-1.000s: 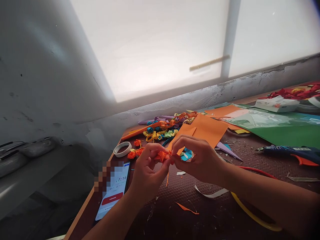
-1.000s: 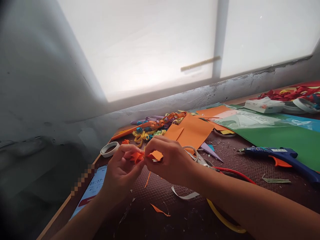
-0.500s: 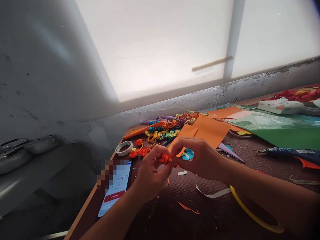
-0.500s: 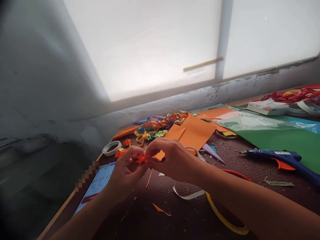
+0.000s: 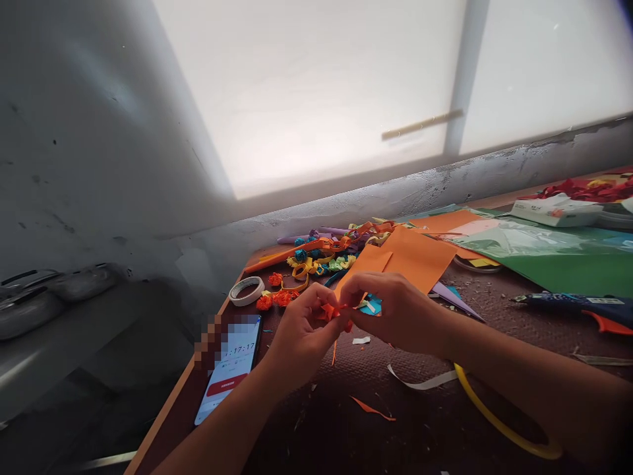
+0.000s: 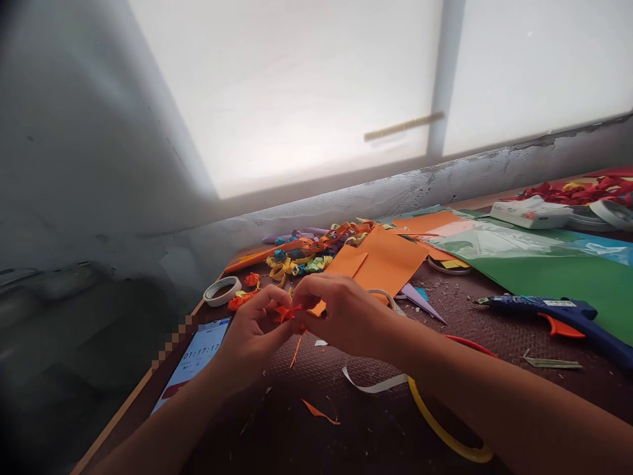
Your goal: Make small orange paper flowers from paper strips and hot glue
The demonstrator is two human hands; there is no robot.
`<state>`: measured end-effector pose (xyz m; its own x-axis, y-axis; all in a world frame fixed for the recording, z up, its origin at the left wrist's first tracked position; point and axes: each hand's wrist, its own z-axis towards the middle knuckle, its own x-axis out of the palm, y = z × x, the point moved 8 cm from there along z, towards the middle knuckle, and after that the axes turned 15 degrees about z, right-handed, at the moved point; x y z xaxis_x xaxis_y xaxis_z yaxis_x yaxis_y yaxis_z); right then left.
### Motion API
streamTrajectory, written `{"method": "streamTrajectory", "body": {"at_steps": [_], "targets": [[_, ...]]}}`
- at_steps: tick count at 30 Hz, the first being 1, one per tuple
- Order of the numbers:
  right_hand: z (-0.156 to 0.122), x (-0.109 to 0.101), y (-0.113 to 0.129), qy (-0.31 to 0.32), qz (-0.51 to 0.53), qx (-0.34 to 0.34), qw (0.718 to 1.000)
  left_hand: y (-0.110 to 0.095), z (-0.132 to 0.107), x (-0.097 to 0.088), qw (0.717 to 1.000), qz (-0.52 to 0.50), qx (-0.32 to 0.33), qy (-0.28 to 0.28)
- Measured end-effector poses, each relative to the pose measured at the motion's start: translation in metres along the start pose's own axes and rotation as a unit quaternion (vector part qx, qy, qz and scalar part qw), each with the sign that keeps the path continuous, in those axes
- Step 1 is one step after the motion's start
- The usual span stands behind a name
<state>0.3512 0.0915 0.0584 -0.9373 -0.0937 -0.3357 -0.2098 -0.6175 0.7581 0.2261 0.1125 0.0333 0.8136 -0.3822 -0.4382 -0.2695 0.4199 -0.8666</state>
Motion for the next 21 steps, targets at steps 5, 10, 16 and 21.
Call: {"method": "streamTrajectory", "body": {"at_steps": [5,10,16,21], "targets": [[-0.004,0.005,0.006,-0.005,-0.121,-0.003,0.993,0.001,0.000,-0.004,0.990,0.129,0.013,-0.058],[-0.003,0.015,0.004,0.007,-0.224,-0.009,0.974,0.004,-0.002,-0.004,0.972,0.215,0.025,-0.095],[0.000,0.020,0.000,0.039,-0.241,-0.030,0.969,0.011,0.001,0.004,0.978,0.200,0.017,-0.063],[-0.003,0.015,0.007,0.031,-0.246,-0.110,0.963,0.014,0.003,0.005,0.993,0.100,0.018,-0.057]]}}
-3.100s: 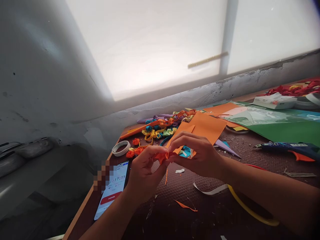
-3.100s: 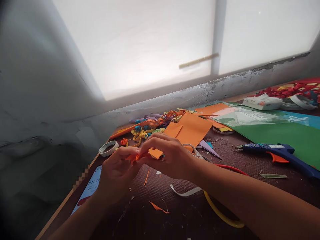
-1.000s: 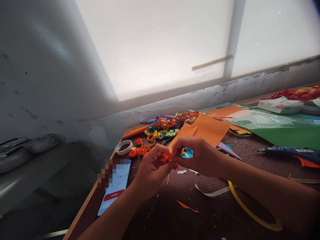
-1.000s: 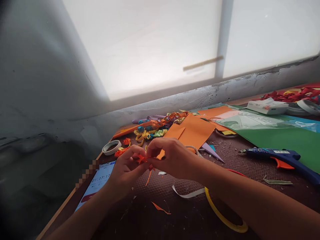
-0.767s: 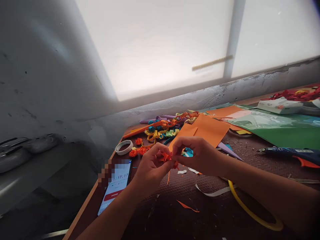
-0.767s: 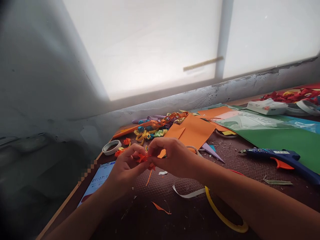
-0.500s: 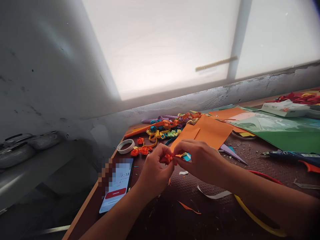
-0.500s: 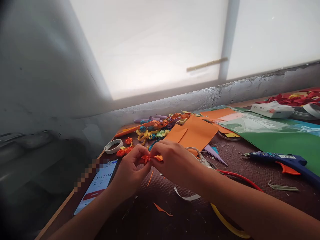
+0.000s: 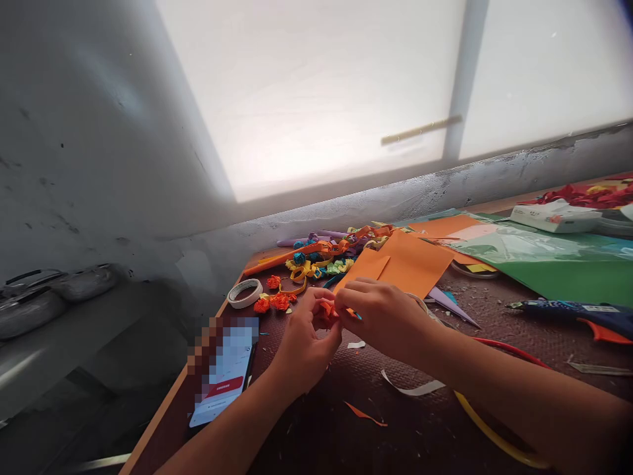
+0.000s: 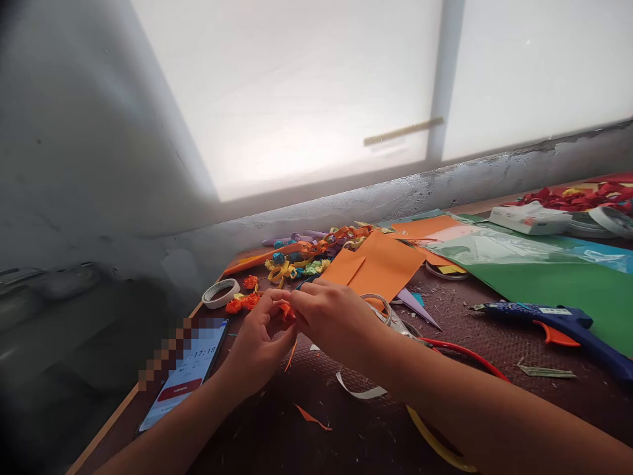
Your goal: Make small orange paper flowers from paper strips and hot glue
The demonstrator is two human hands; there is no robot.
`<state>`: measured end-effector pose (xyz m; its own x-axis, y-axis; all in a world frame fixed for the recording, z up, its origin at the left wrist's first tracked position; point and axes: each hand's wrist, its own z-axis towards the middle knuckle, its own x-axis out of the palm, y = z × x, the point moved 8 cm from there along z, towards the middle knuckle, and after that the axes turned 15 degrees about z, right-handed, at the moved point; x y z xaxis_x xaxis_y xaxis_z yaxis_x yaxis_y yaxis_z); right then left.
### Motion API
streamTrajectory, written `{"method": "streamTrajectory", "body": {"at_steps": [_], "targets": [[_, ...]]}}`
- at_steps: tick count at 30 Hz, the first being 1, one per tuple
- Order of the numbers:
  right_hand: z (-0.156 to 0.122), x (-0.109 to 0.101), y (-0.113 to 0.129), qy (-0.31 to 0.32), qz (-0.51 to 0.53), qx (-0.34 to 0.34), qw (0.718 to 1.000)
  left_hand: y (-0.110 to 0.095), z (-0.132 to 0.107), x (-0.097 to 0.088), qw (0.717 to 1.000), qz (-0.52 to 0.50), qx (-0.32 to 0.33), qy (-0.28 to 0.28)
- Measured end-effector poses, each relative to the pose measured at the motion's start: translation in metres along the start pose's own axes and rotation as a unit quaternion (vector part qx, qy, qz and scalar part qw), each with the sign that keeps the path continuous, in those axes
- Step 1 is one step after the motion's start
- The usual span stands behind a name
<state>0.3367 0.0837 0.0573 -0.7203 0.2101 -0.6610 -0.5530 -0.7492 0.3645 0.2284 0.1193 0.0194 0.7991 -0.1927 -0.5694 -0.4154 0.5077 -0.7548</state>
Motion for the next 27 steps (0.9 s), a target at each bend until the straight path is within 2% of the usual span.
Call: {"method": "streamTrajectory", "body": {"at_steps": [3,6,9,12,15,19,22,27], "targets": [[-0.001,0.003,0.004,0.015,-0.065,-0.042,0.997,0.001,0.000,0.001,0.999,-0.047,-0.015,0.004],[-0.001,0.008,0.005,0.033,-0.094,-0.054,0.994,0.001,0.000,0.000,0.999,-0.043,-0.025,-0.003],[0.001,0.007,-0.005,0.024,-0.027,0.017,0.999,0.003,-0.001,-0.001,0.999,-0.013,-0.038,-0.005],[0.002,0.006,-0.017,0.024,0.078,0.101,0.991,0.005,-0.001,0.000,0.999,-0.009,-0.051,0.001],[0.003,0.005,-0.022,0.031,0.151,0.133,0.979,0.006,-0.001,0.002,0.997,-0.047,-0.057,0.019],[0.002,0.001,-0.031,0.013,0.200,0.177,0.964,0.008,0.000,0.002,0.994,-0.079,-0.070,0.026],[0.000,0.001,-0.033,0.003,0.214,0.187,0.959,0.010,0.001,-0.001,0.996,-0.056,-0.069,0.008],[-0.001,0.000,-0.026,-0.033,0.160,0.157,0.974,0.006,0.002,-0.006,0.999,0.009,-0.024,-0.027]]}}
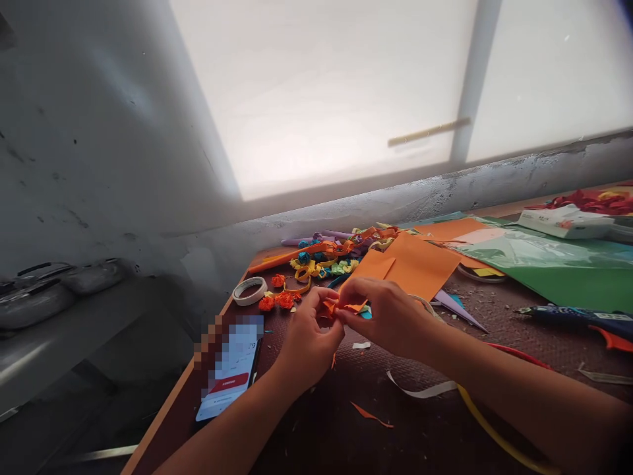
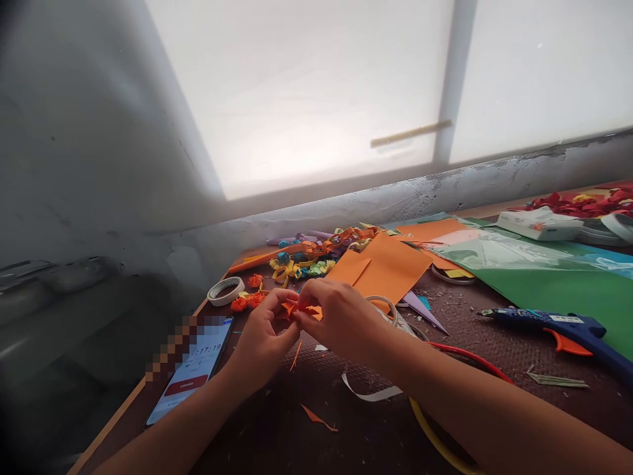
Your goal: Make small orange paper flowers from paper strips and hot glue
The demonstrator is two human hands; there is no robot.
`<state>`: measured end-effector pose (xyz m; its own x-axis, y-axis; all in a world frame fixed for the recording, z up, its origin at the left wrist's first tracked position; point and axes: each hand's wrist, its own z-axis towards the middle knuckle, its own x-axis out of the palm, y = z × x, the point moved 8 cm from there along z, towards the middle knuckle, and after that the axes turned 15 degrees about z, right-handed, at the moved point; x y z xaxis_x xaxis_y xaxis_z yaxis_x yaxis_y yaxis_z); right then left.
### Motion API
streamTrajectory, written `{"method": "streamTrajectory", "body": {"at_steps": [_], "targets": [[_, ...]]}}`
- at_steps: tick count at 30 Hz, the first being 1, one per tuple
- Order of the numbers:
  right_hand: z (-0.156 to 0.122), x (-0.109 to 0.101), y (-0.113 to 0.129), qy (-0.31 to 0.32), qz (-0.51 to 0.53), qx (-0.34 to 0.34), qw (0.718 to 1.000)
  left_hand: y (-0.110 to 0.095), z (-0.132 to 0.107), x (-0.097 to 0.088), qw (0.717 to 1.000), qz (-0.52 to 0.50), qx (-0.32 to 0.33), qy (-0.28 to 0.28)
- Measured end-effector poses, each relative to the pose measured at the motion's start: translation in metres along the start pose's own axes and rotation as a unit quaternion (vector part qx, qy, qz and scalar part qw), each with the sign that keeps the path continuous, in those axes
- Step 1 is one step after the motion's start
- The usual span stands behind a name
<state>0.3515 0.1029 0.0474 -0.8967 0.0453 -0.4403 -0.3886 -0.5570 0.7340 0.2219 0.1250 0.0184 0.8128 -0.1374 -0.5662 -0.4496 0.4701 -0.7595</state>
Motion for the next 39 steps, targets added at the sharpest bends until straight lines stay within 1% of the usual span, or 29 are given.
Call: {"method": "streamTrajectory", "body": {"at_steps": [3,7,10,12,15,17,20,23,25,27,29,32,34,37,39], "targets": [[0.001,-0.001,-0.003,-0.020,0.012,0.020,1.000,-0.007,-0.001,-0.004,0.999,0.043,0.017,-0.027],[0.001,-0.004,-0.012,-0.039,0.076,0.094,0.992,-0.018,-0.005,-0.010,0.992,0.099,0.037,-0.065],[0.000,-0.005,-0.016,-0.057,0.072,0.124,0.988,-0.024,-0.007,-0.012,0.982,0.153,0.059,-0.088],[-0.001,-0.004,-0.020,-0.064,0.077,0.131,0.986,-0.025,-0.008,-0.012,0.979,0.168,0.064,-0.094],[-0.001,-0.001,-0.027,-0.059,0.112,0.130,0.983,-0.024,-0.008,-0.013,0.981,0.161,0.055,-0.097],[-0.001,0.000,-0.028,-0.058,0.121,0.119,0.984,-0.023,-0.007,-0.014,0.982,0.154,0.044,-0.096],[0.001,-0.002,-0.021,-0.057,0.108,0.074,0.990,-0.020,-0.006,-0.014,0.989,0.121,0.024,-0.081],[0.002,-0.003,-0.009,-0.053,0.066,0.016,0.996,-0.016,-0.005,-0.013,0.995,0.075,0.004,-0.065],[0.001,-0.002,-0.004,-0.045,0.038,-0.004,0.998,-0.015,-0.004,-0.012,0.996,0.068,0.000,-0.059],[0.001,-0.001,-0.005,-0.036,0.035,0.007,0.999,-0.016,-0.005,-0.013,0.995,0.082,0.003,-0.064],[0.000,0.001,-0.009,-0.030,0.058,0.039,0.997,-0.018,-0.005,-0.014,0.992,0.103,0.008,-0.075],[-0.001,0.002,-0.015,-0.034,0.092,0.085,0.992,-0.018,-0.005,-0.015,0.989,0.123,0.014,-0.086],[-0.001,0.003,-0.019,-0.037,0.098,0.103,0.989,-0.017,-0.005,-0.015,0.987,0.131,0.015,-0.091],[0.001,0.005,-0.020,-0.042,0.097,0.101,0.989,-0.015,-0.005,-0.016,0.986,0.135,0.013,-0.099],[0.002,0.005,-0.017,-0.048,0.083,0.076,0.992,-0.013,-0.005,-0.016,0.986,0.132,0.011,-0.097]]}}
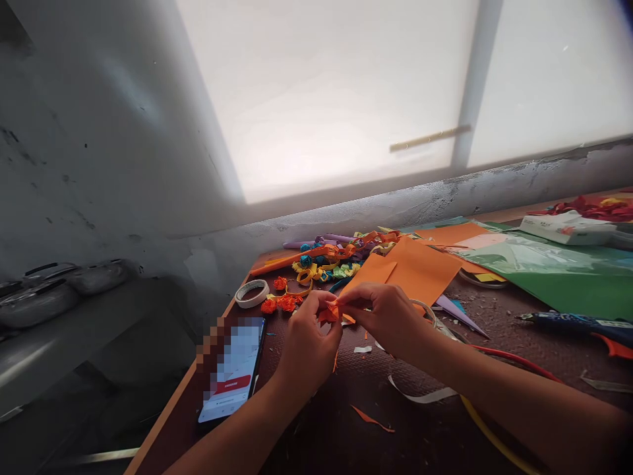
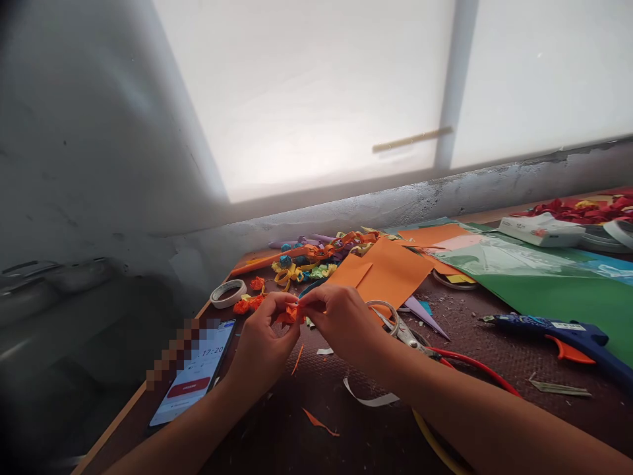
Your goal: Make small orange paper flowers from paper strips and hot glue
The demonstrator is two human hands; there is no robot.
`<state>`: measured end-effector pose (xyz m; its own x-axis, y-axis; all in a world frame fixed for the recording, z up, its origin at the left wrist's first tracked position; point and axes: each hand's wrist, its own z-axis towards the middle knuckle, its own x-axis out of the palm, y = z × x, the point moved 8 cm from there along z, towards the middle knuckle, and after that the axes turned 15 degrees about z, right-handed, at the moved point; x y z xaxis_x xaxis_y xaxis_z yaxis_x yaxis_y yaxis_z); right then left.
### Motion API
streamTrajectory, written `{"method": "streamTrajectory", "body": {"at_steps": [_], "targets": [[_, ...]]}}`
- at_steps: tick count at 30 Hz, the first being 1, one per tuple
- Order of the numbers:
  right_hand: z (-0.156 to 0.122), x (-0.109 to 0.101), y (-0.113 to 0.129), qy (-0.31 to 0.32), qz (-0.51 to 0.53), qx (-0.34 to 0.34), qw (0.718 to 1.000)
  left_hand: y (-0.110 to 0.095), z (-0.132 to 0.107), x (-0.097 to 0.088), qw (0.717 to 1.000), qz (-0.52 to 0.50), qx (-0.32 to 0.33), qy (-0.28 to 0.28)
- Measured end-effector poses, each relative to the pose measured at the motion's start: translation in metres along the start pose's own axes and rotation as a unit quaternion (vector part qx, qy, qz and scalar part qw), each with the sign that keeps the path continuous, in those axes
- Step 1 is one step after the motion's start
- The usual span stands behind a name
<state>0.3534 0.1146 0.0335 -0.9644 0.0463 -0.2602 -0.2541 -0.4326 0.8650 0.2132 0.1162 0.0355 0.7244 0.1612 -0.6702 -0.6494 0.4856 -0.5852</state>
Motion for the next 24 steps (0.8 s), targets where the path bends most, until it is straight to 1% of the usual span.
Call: {"method": "streamTrajectory", "body": {"at_steps": [3,8,10,12,15,18,20,24], "targets": [[-0.002,0.004,0.010,0.015,-0.047,-0.069,0.996,0.003,0.000,0.005,1.000,-0.023,-0.011,0.015],[-0.008,0.008,0.021,0.045,-0.143,-0.170,0.974,0.010,0.000,0.014,0.992,-0.107,-0.044,0.044],[-0.008,0.010,0.019,0.070,-0.151,-0.188,0.968,0.012,0.001,0.015,0.991,-0.117,-0.049,0.045],[-0.006,0.012,0.014,0.094,-0.148,-0.190,0.966,0.014,0.001,0.016,0.991,-0.118,-0.056,0.043],[-0.005,0.012,0.009,0.105,-0.159,-0.192,0.963,0.019,0.001,0.018,0.985,-0.144,-0.075,0.050],[-0.007,0.014,0.010,0.105,-0.191,-0.218,0.951,0.023,0.001,0.025,0.971,-0.200,-0.107,0.077],[-0.010,0.016,0.016,0.105,-0.211,-0.254,0.938,0.025,0.000,0.030,0.955,-0.244,-0.135,0.099],[-0.021,0.021,0.035,0.102,-0.265,-0.365,0.887,0.023,-0.001,0.035,0.915,-0.347,-0.172,0.109]]}}
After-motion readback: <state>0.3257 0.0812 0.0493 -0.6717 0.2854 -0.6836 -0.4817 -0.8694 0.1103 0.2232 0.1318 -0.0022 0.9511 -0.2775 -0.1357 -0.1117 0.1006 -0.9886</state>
